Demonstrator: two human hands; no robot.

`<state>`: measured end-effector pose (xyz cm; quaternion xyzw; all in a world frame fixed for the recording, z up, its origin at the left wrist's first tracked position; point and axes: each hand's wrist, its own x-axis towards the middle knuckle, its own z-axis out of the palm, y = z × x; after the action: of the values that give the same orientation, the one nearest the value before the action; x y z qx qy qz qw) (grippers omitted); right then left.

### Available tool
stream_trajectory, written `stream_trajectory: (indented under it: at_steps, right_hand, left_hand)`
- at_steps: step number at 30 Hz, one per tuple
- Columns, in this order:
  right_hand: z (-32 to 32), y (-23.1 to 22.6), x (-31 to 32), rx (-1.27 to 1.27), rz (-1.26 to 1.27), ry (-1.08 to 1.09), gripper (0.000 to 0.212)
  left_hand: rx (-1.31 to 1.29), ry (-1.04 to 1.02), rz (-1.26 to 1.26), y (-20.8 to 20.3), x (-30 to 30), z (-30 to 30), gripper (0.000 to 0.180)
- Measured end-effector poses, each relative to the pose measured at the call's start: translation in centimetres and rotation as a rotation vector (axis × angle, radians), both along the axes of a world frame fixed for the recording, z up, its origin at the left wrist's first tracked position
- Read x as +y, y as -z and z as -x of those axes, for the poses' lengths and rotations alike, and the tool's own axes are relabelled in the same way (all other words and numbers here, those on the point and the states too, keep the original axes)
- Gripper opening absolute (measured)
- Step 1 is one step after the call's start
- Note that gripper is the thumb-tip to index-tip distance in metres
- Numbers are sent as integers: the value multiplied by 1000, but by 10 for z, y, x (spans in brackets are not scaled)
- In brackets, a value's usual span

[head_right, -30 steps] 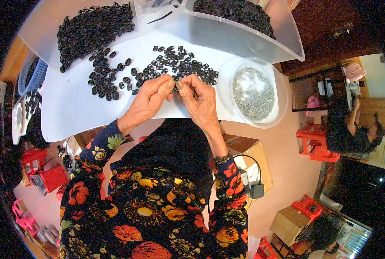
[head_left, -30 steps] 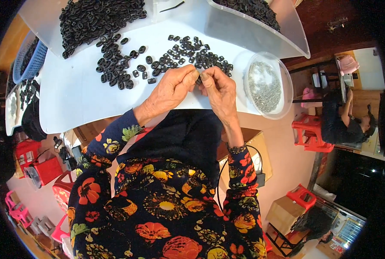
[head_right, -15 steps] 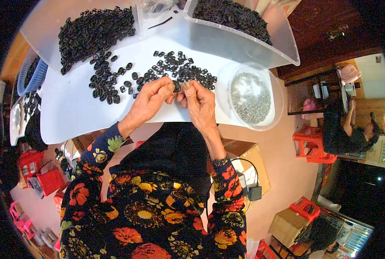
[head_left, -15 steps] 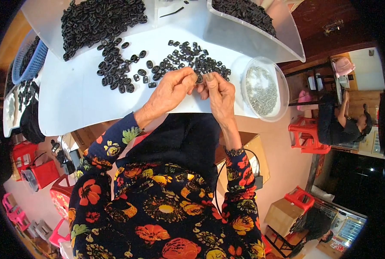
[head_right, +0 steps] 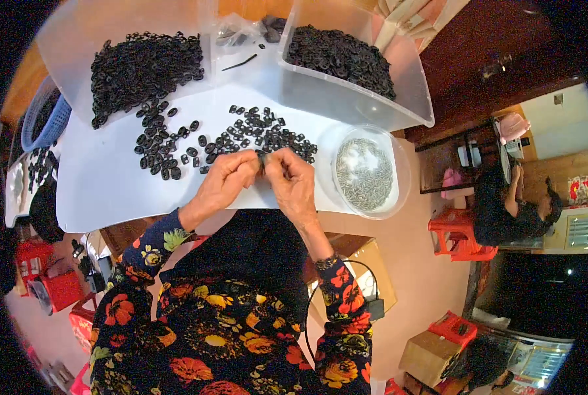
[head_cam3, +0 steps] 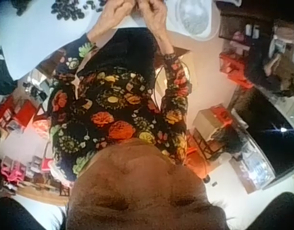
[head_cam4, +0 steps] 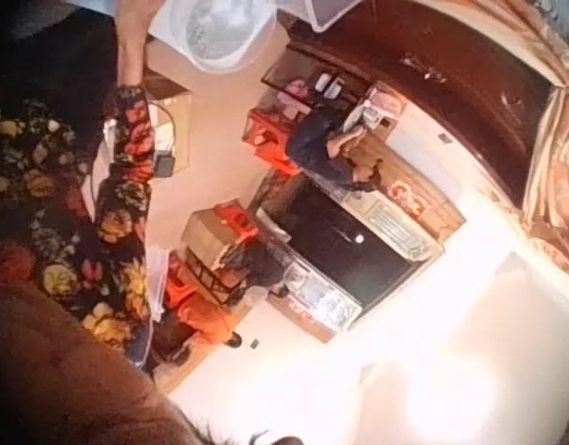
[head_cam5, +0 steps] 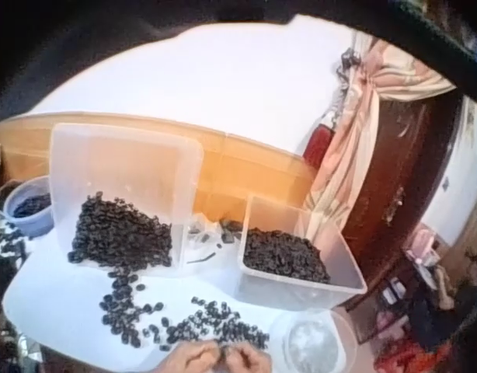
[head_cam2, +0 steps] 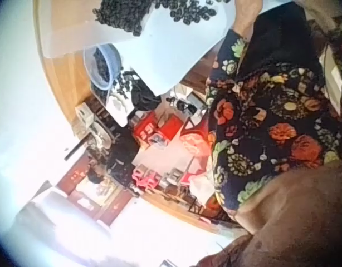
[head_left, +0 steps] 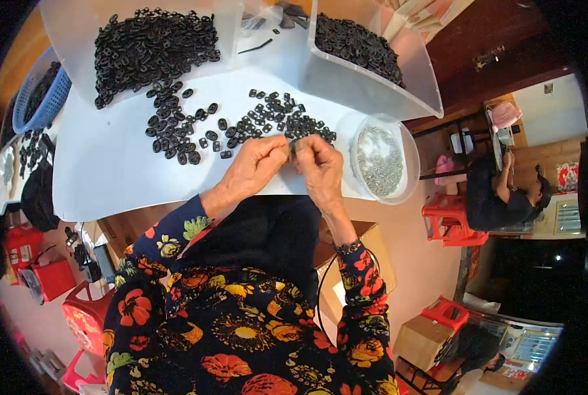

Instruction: The person assembles small black plastic components by hand, inserting tiny silver screws into them.

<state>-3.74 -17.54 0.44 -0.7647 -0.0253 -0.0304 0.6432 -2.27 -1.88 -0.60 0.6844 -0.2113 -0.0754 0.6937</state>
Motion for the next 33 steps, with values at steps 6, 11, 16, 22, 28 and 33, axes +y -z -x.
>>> stream_trajectory:
  at_steps: [6, 11, 16, 22, 28, 33]
  right_hand:
    - [-66, -91, -28, -244, -316, 254, 24]
    - [-76, -79, -7, -190, -103, 43, 29]
    - [-83, -43, 32, -99, 338, -188, 15]
    - [-126, -21, 43, -378, 794, -306, 21]
    - [-137, -17, 58, -344, 926, -433, 21]
    - [-137, -22, 60, -299, 993, -419, 17]
  left_hand:
    - [16, 71, 40, 6, 2, 25, 17]
    - [-9, 19, 77, 7, 3, 28, 16]
    - [-60, 52, 75, 3, 7, 27, 14]
    - [-88, 66, 62, 5, 6, 27, 12]
    - [-89, 86, 51, 5, 5, 26, 12]
    - [-62, 66, 36, 1, 5, 26, 12]
